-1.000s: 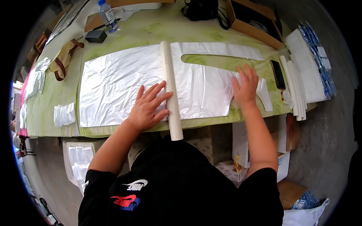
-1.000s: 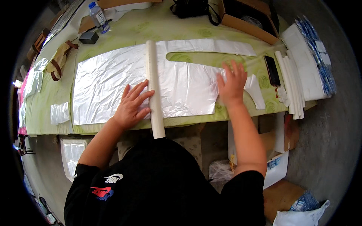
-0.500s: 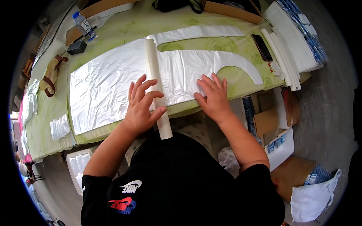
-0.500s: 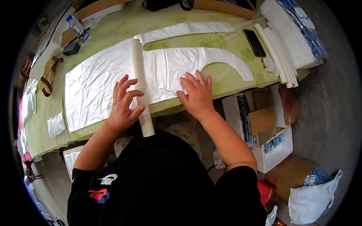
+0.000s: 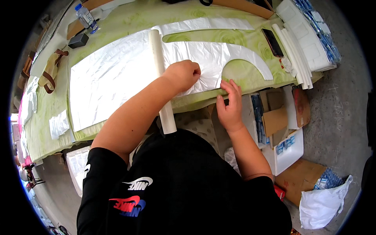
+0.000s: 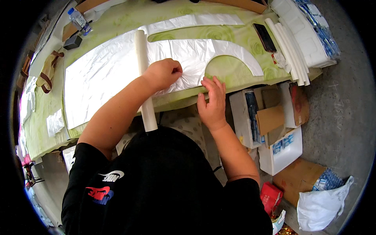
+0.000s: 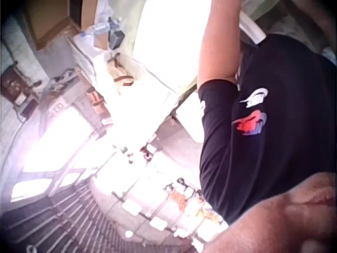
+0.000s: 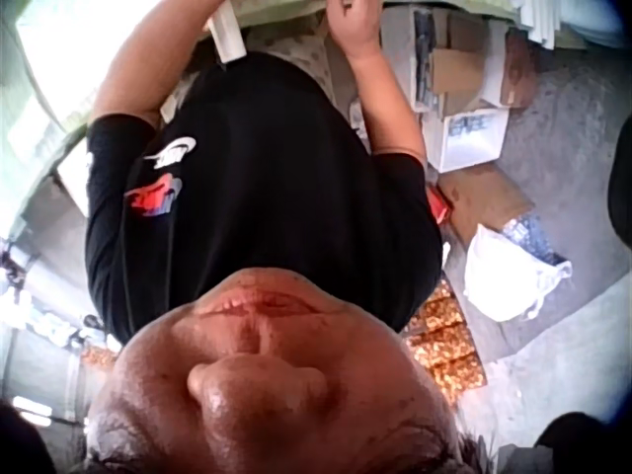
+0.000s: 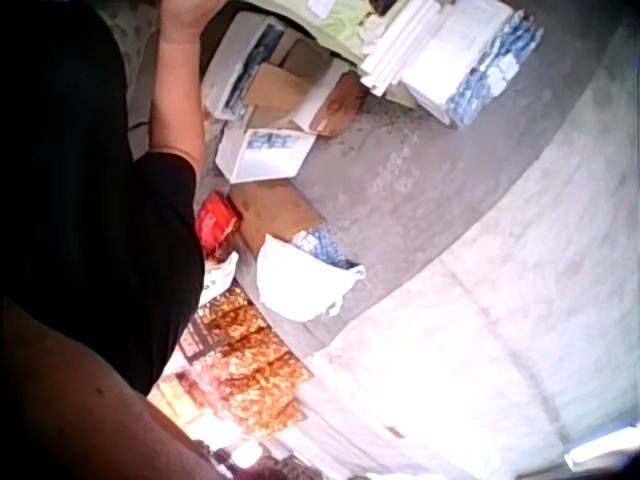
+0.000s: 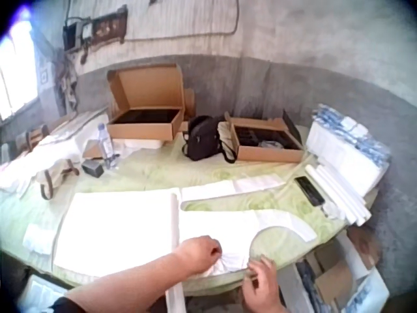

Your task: The person wraps a white rectangular object with clear plastic wrap on a green workbench. They repeatedly roll the wrap around the object, smooth it with their hands, and adjust the edges to secure the covering.

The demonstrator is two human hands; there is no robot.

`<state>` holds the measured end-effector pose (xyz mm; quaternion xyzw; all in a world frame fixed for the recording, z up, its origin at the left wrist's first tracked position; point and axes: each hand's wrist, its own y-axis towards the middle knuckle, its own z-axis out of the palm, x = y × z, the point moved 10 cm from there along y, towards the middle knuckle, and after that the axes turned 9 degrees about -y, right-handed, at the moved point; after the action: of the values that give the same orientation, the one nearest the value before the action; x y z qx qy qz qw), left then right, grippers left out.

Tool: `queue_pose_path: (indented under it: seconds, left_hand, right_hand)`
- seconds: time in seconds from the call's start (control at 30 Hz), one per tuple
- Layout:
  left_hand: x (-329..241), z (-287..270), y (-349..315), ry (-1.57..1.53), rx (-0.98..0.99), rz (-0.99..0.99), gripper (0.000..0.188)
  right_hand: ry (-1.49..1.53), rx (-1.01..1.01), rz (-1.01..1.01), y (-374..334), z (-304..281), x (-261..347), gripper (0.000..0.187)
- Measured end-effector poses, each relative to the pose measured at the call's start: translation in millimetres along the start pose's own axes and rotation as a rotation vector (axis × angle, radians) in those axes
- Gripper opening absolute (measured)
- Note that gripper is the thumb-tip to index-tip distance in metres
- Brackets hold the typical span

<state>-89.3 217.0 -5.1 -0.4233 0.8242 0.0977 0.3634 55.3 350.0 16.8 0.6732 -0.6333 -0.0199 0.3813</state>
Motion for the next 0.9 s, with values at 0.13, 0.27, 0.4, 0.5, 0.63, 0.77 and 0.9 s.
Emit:
queue_pose_path:
  seconds: [0.13, 0.27, 0.4, 0.5, 0.63, 0.77, 0.9]
  left_hand:
    - [14.6, -8.9, 1.6, -0.218, -0.044, -0.145, 0.023]
    - [24.1, -19.6, -1.5, -0.399, -0.056, -0.264, 0.024]
    - [17.7, -13.6, -3.4, -0.303, -0.008, -0.233, 0.024]
    - [8.1, -12.0, -2.9, -0.286, 0.003, -0.189, 0.024]
    - [-8.7, -34.8, 2.1, -0.481, -0.350, 0.009, 0.036]
    - [-29.6, -40.7, 31.9, -0.737, -0.435, 0.054, 0.043]
    - [-2.5, -40.3, 52.8, -0.940, -0.325, -0.117, 0.029]
  right_hand:
    - [0.064, 0.065, -0.082, 5.8, -3.8, 29.3, 0.038]
    - [0.027, 0.118, -0.205, 29.3, 22.6, 33.8, 0.035]
    - [-0.164, 0.039, -0.017, 93.7, 49.4, -41.2, 0.042]
    - [-0.479, 0.033, 0.297, 118.9, 46.8, -101.3, 0.054]
    - [-0.489, -0.202, -0.015, 112.9, 27.4, -47.5, 0.071]
    - [-0.295, -0.156, -0.400, 106.7, 27.1, 0.4, 0.070]
    - [-0.123, -0.021, -0.229, 115.0, 47.0, -29.1, 0.066]
